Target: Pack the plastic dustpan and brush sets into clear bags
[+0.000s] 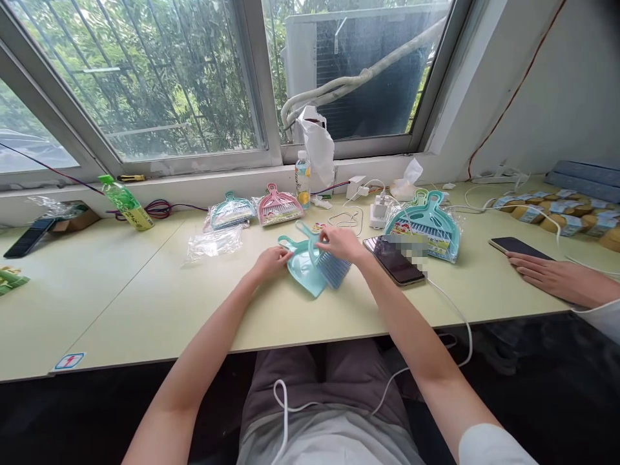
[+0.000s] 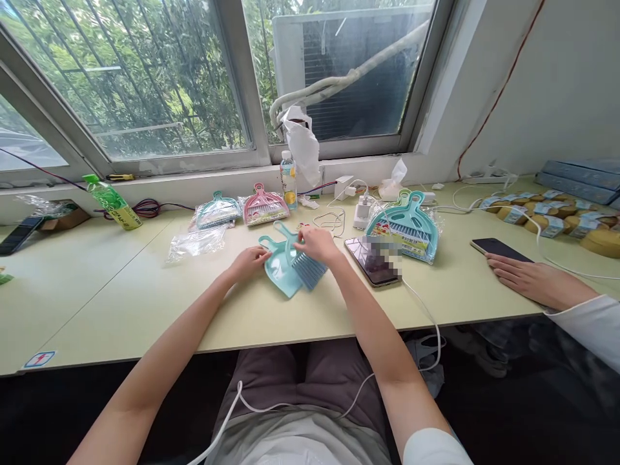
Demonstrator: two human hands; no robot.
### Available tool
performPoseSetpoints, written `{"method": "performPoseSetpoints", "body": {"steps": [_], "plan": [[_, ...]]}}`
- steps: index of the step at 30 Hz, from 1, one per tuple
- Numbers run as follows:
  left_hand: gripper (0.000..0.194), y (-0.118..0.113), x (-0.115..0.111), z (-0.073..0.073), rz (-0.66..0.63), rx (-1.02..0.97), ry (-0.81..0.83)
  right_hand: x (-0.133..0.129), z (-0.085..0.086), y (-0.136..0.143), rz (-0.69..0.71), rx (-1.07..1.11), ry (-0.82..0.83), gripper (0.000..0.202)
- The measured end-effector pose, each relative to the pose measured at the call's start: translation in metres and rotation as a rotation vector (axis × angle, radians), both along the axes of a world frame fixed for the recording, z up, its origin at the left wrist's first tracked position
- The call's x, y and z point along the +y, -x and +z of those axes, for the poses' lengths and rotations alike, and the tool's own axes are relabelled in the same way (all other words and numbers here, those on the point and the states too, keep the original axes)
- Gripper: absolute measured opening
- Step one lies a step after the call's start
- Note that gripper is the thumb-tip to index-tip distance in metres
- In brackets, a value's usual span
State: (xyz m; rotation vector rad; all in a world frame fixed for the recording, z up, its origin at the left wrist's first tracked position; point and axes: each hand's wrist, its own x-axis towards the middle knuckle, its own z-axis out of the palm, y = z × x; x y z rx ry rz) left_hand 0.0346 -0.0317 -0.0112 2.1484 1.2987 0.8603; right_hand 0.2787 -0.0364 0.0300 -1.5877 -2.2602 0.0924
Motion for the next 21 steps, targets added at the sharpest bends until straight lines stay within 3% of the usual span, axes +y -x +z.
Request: {"method": "performPoseSetpoints", "body": {"steps": [3,5,7,10,12,14,18,21], "plan": [[0.049,-0.012,-0.008,0.003,-0.27,-0.031,0.066,-0.006,-0.012,0.021,0.069,-0.107,0.013,0.02],[0.049,-0.013,-0.009,0.006,-0.336,-0.026,0.046,-0.008,-0.018,0.028,0.069,-0.116,-0.002,0.019],[0.044,-0.008,-0.009,0.009,-0.277,0.012,-0.059,-0.007,-0.021,0.03,0.066,-0.105,-0.014,0.019],[0.025,0.002,-0.005,0.01,-0.059,0.157,-0.298,-0.005,-0.024,0.028,0.072,-0.088,-0.019,0.019],[0.047,0.005,-0.003,0.007,0.012,0.257,-0.397,-0.005,-0.025,0.029,0.093,-0.076,0.0,0.021],[0.06,0.006,0.0,0.001,-0.013,0.332,-0.413,-0.006,-0.027,0.031,0.129,-0.069,0.034,0.022],[0.04,0.004,0.005,-0.005,-0.131,0.421,-0.427,-0.007,-0.03,0.037,0.178,-0.044,0.056,0.023],[0.031,0.005,0.006,-0.006,-0.198,0.334,-0.417,-0.006,-0.032,0.038,0.191,-0.014,0.065,0.022]]}}
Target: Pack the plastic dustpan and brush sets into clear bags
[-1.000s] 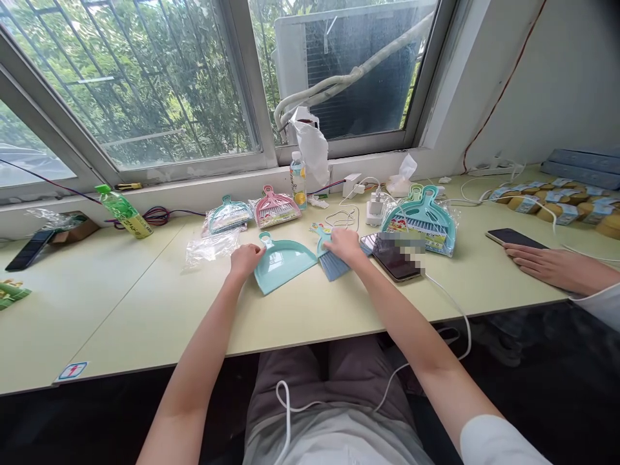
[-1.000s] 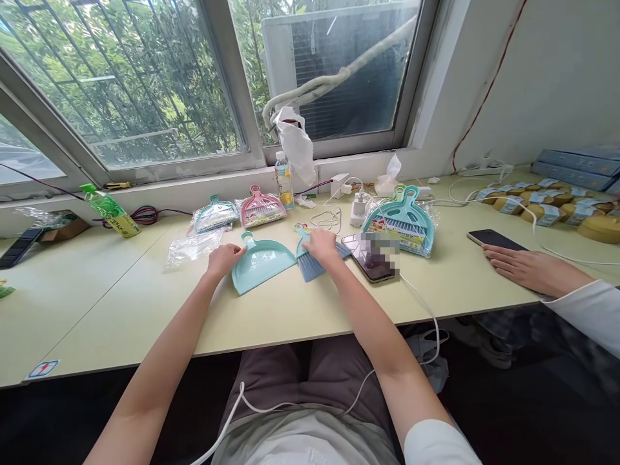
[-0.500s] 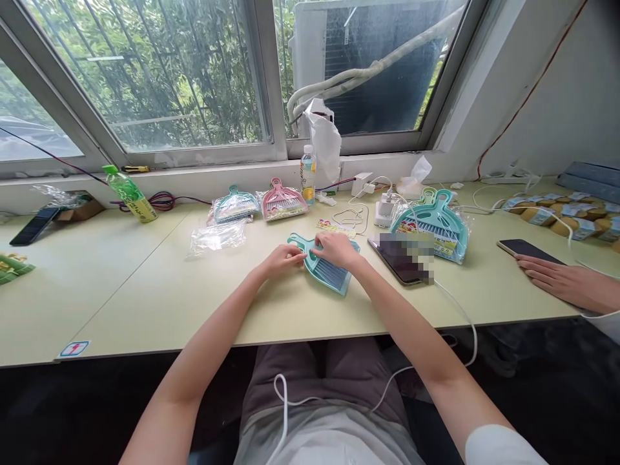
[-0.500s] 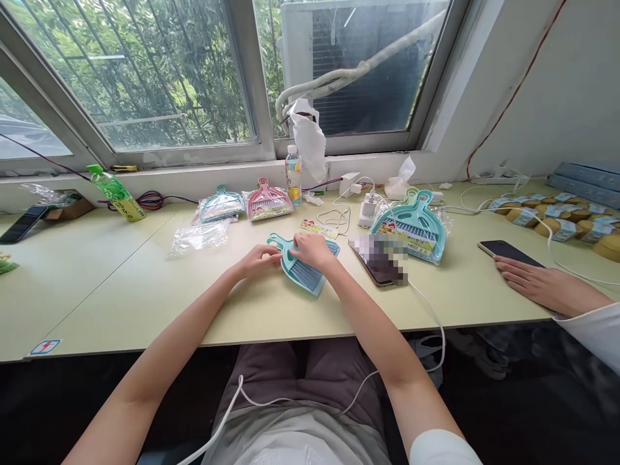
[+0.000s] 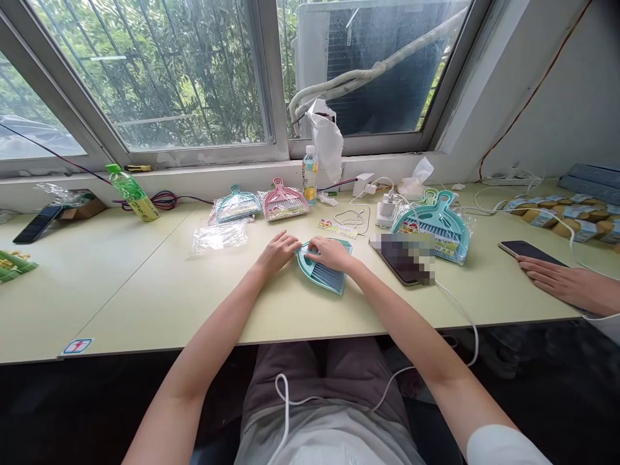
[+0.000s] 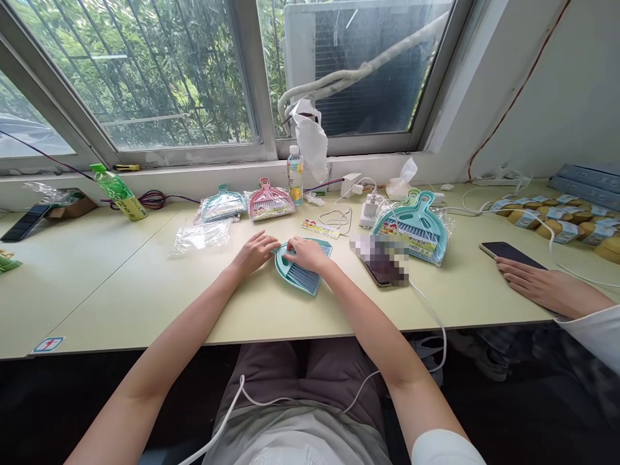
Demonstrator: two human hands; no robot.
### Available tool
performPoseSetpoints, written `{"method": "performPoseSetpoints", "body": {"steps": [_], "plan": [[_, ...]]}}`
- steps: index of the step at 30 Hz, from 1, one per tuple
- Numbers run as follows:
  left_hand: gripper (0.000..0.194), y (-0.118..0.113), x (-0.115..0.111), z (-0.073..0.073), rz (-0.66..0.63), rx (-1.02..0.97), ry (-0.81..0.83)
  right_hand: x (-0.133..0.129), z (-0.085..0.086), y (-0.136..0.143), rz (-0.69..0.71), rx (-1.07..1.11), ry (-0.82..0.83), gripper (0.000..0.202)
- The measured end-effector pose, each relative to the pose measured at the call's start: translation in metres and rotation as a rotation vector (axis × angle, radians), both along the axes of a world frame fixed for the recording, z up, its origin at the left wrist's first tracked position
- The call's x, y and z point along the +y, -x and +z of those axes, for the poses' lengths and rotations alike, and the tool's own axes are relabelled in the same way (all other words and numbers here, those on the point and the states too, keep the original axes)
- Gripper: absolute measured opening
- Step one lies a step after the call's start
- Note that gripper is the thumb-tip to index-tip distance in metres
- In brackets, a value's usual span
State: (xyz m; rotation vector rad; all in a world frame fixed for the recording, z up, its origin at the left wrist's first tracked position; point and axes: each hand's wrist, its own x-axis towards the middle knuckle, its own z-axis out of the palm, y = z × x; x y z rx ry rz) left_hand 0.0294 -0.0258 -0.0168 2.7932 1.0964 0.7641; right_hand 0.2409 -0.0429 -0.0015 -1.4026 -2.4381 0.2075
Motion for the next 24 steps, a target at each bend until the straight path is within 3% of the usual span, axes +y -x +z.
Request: {"method": "performPoseSetpoints", "body": {"steps": [5,11,16,20,22,24], "plan": [[0.033,0.004,-0.003,-0.001,-0.022,-0.139,0.083,0.003,-0.002,-0.004,-0.007,0.081,0.004,0.023],[0.041,0.004,-0.002,-0.001,0.051,0.256,-0.171,0.005,-0.005,-0.005,-0.006,0.108,0.033,0.023],[0.043,0.004,-0.003,-0.003,0.083,0.293,-0.184,0.008,-0.01,-0.004,0.01,0.13,0.019,0.02],[0.046,-0.002,-0.005,-0.002,0.105,0.038,-0.156,0.01,-0.009,-0.004,-0.022,0.223,-0.006,0.019],[0.05,-0.007,-0.006,0.002,0.16,-0.237,-0.133,0.011,-0.008,-0.003,-0.064,0.305,-0.027,0.02],[0.058,-0.014,-0.007,0.006,0.19,-0.568,0.015,0.012,-0.007,-0.002,-0.127,0.411,-0.067,0.022]]}}
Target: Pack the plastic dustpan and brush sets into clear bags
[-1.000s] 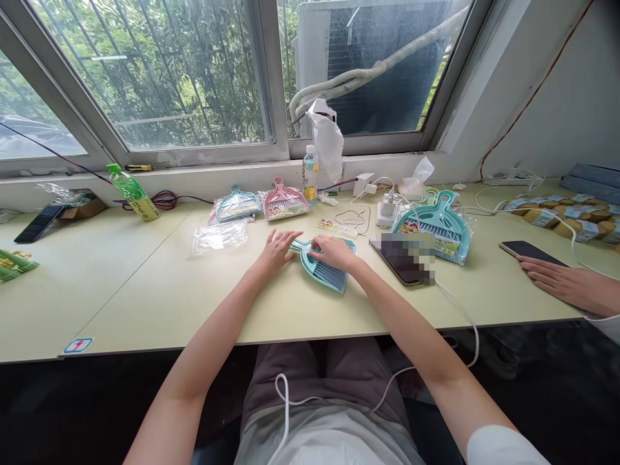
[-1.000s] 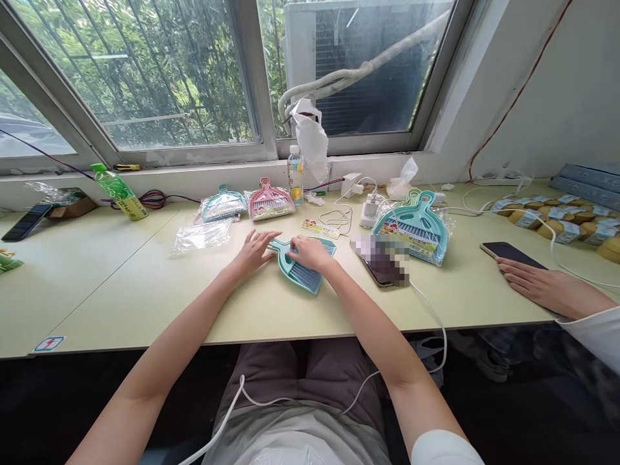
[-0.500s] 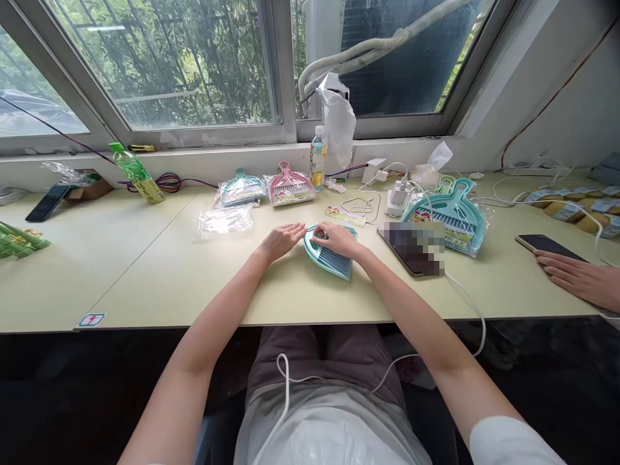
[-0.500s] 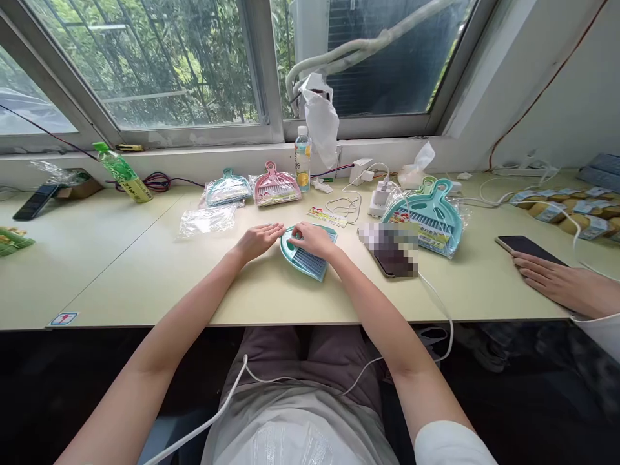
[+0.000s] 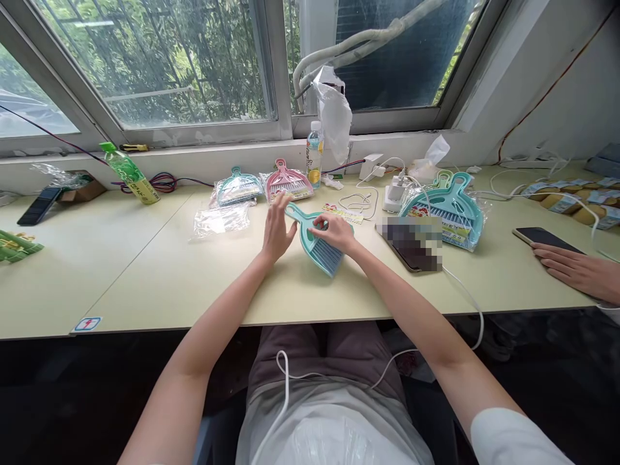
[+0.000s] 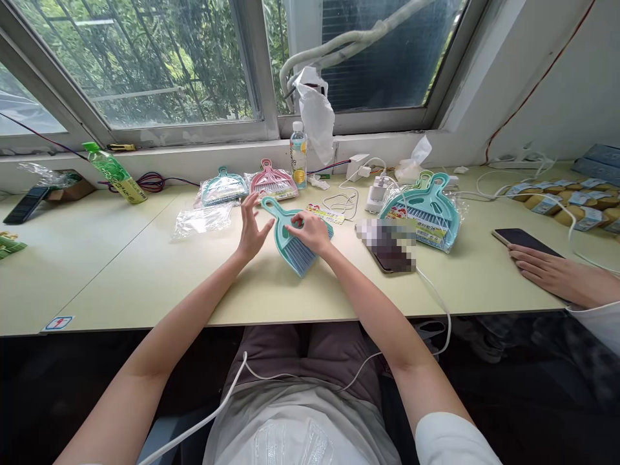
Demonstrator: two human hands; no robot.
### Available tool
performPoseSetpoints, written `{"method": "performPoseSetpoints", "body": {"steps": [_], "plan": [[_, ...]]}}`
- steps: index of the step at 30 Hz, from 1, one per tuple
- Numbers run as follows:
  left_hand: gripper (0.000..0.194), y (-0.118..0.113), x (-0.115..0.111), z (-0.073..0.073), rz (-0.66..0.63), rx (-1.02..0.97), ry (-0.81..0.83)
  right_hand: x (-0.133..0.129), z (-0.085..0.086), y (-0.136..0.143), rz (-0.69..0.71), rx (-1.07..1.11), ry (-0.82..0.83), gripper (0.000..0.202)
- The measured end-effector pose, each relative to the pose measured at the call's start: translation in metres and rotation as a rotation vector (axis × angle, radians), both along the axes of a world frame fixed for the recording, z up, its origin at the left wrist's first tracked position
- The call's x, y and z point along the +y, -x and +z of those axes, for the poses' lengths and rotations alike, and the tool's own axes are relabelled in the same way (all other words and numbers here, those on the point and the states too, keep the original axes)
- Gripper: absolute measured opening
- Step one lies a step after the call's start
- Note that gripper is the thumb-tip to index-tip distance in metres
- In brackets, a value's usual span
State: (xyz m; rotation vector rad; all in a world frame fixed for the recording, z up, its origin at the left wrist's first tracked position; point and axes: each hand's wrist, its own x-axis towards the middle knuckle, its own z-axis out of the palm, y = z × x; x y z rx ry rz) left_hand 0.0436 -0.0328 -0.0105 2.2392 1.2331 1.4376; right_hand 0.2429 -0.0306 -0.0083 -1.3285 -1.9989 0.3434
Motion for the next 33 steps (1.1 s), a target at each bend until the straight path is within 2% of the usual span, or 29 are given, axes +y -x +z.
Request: {"method": "performPoseSetpoints", "body": {"steps": [3,5,7,9,12,14,16,19,21,24,26,28,30,33], "plan": [[0.054,-0.012,-0.004,0.001,-0.237,-0.376,0.503,0.001,-0.002,0.004,-0.116,0.152,-0.065,0.021],[0.056,-0.019,-0.008,-0.002,-0.388,-0.458,0.807,0.002,-0.005,0.006,-0.135,0.205,-0.061,0.019],[0.064,-0.023,-0.011,-0.006,-0.414,-0.497,0.908,0.005,-0.007,0.006,-0.11,0.219,-0.036,0.019],[0.066,-0.022,-0.011,-0.009,-0.349,-0.562,0.891,0.009,-0.007,0.001,-0.121,0.217,-0.065,0.024],[0.05,-0.01,-0.003,-0.009,-0.185,-0.718,0.843,0.019,-0.007,-0.016,-0.285,0.17,-0.152,0.033],[0.041,0.001,0.004,-0.007,-0.098,-0.82,0.807,0.024,-0.01,-0.028,-0.389,0.07,-0.11,0.038],[0.038,0.011,0.01,-0.005,-0.078,-0.895,0.766,0.027,-0.017,-0.035,-0.412,-0.084,-0.01,0.046],[0.046,0.021,0.013,-0.002,-0.105,-0.955,0.693,0.027,-0.026,-0.036,-0.307,-0.308,0.152,0.053],[0.052,0.025,0.013,-0.001,-0.093,-0.969,0.658,0.025,-0.027,-0.033,-0.2,-0.369,0.22,0.051],[0.056,0.026,0.013,-0.002,-0.053,-0.977,0.651,0.022,-0.023,-0.029,-0.062,-0.342,0.195,0.041],[0.057,0.026,0.014,-0.003,-0.032,-0.981,0.659,0.021,-0.019,-0.027,-0.029,-0.303,0.156,0.032],[0.058,0.025,0.015,-0.003,-0.018,-0.982,0.673,0.02,-0.017,-0.028,-0.103,-0.267,0.144,0.026],[0.056,0.025,0.015,-0.004,-0.011,-0.979,0.685,0.021,-0.017,-0.029,-0.242,-0.246,0.153,0.023],[0.055,0.025,0.015,-0.004,-0.01,-0.956,0.685,0.022,-0.019,-0.032,-0.354,-0.231,0.204,0.029]]}}
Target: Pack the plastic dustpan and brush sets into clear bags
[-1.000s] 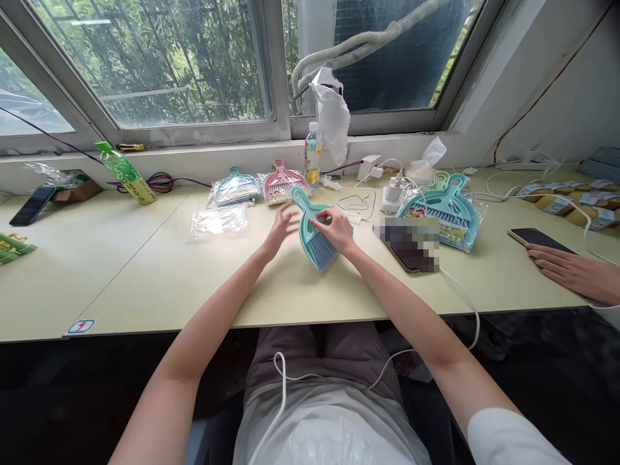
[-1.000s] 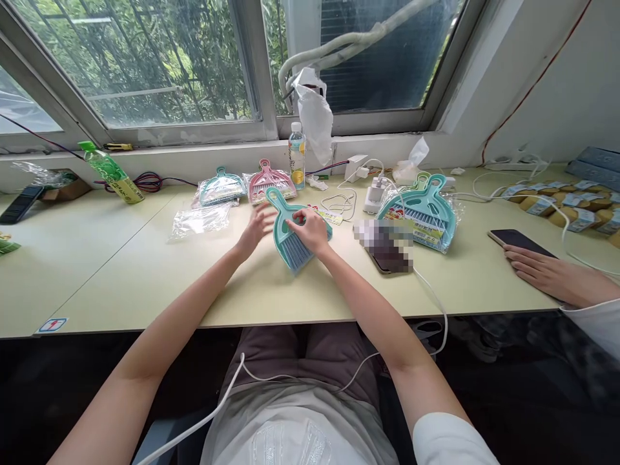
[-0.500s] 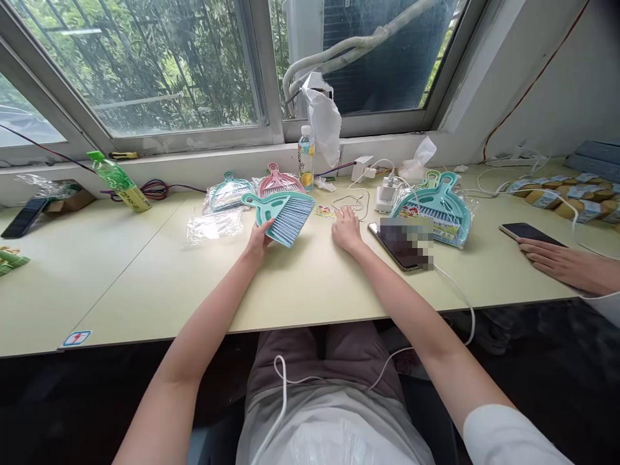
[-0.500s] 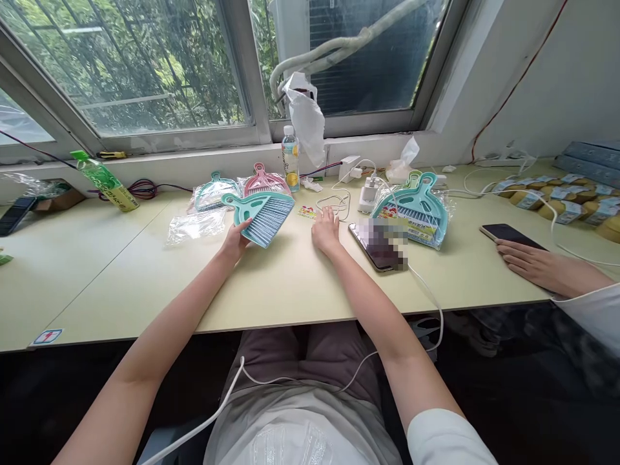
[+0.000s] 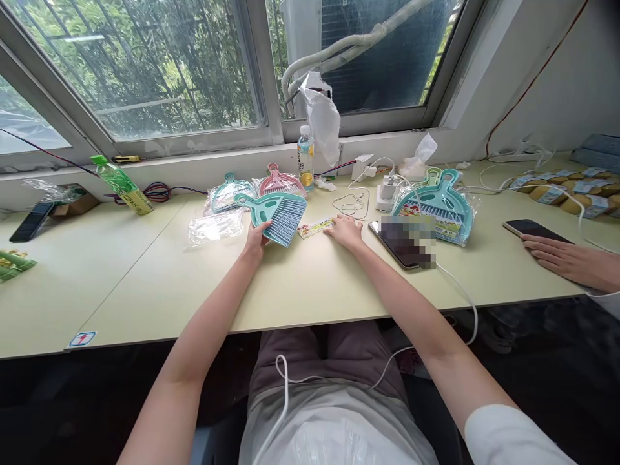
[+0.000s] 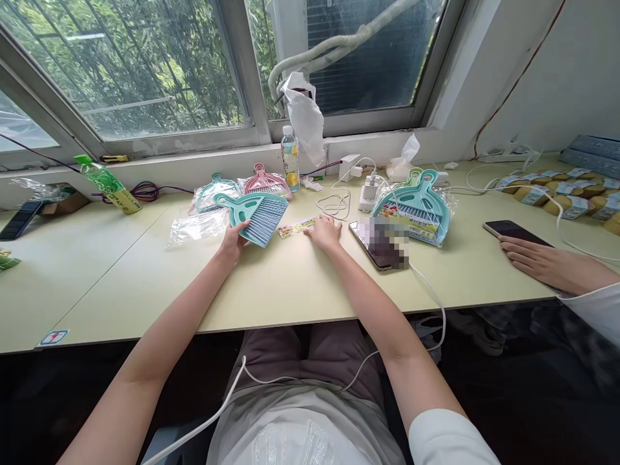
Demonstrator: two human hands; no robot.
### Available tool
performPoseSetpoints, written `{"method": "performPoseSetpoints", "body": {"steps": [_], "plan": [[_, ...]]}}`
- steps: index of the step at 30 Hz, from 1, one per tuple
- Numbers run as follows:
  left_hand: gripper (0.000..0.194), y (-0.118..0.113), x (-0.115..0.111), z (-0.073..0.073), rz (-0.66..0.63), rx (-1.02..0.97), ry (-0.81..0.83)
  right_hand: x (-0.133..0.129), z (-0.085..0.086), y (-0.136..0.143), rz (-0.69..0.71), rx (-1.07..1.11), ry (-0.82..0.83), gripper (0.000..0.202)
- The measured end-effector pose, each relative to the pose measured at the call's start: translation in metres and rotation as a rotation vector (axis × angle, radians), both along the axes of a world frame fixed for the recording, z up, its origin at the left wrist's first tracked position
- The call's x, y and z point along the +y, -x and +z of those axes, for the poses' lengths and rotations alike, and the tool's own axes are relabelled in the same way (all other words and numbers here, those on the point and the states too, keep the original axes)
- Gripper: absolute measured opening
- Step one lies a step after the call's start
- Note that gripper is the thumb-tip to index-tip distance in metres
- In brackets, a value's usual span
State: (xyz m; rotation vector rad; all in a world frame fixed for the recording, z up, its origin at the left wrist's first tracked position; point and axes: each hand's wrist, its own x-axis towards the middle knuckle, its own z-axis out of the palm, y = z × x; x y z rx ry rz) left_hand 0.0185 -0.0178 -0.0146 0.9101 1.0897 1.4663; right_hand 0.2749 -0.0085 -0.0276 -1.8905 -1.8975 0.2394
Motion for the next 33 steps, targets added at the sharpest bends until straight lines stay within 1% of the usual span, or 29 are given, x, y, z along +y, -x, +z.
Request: {"method": "performPoseSetpoints", "body": {"steps": [2,4,8,10,12,14,15,18,20,22,24,26,27,29,31,32,33], "plan": [[0.056,0.0,0.0,0.0,-0.007,0.018,-0.009,0.001,-0.001,-0.001,0.008,0.026,0.013,0.026],[0.056,0.0,0.0,0.0,-0.01,0.029,-0.008,0.001,-0.002,-0.001,0.011,0.054,-0.009,0.023],[0.057,0.0,0.001,-0.001,-0.003,0.039,0.011,0.0,-0.003,0.004,-0.027,0.063,-0.075,0.035],[0.058,-0.001,0.003,-0.002,-0.002,0.037,0.016,-0.001,-0.004,0.006,-0.036,0.04,-0.084,0.029],[0.059,-0.001,0.004,-0.003,-0.004,0.033,0.019,-0.001,-0.003,0.007,-0.021,0.016,-0.059,0.021],[0.06,-0.002,0.005,-0.004,-0.006,0.03,0.017,-0.001,-0.002,0.006,0.005,0.017,-0.018,0.019],[0.059,-0.003,0.005,-0.004,-0.007,0.028,0.016,-0.001,-0.001,0.005,0.016,0.032,-0.001,0.021],[0.056,-0.005,0.004,-0.003,-0.01,0.023,0.024,0.001,0.003,-0.001,0.023,0.097,0.042,0.038],[0.052,-0.006,0.003,-0.003,-0.005,0.032,0.034,0.001,0.005,-0.005,0.018,0.12,0.072,0.042],[0.049,-0.007,0.003,-0.003,-0.003,0.047,0.037,0.001,0.009,-0.007,0.015,0.124,0.099,0.035],[0.048,-0.007,0.003,-0.004,-0.018,0.057,0.028,0.0,0.013,-0.009,0.027,0.142,0.133,0.024],[0.049,-0.007,0.004,-0.005,-0.045,0.065,0.017,-0.003,0.019,-0.009,0.108,0.26,0.189,0.015],[0.051,-0.007,0.004,-0.005,-0.055,0.07,0.011,-0.004,0.023,-0.009,0.183,0.367,0.217,0.014],[0.054,-0.008,0.004,-0.005,-0.072,0.076,-0.011,-0.009,0.03,-0.009,0.374,0.627,0.236,0.018],[0.057,-0.01,0.002,-0.005,-0.105,0.084,-0.039,-0.012,0.035,-0.005,0.532,0.83,0.206,0.027],[0.058,-0.011,0.0,-0.005,-0.129,0.092,-0.046,-0.014,0.037,-0.003,0.57,0.888,0.181,0.031],[0.058,-0.013,-0.002,-0.004,-0.156,0.105,-0.042,-0.014,0.037,0.001,0.574,0.927,0.153,0.033]]}}
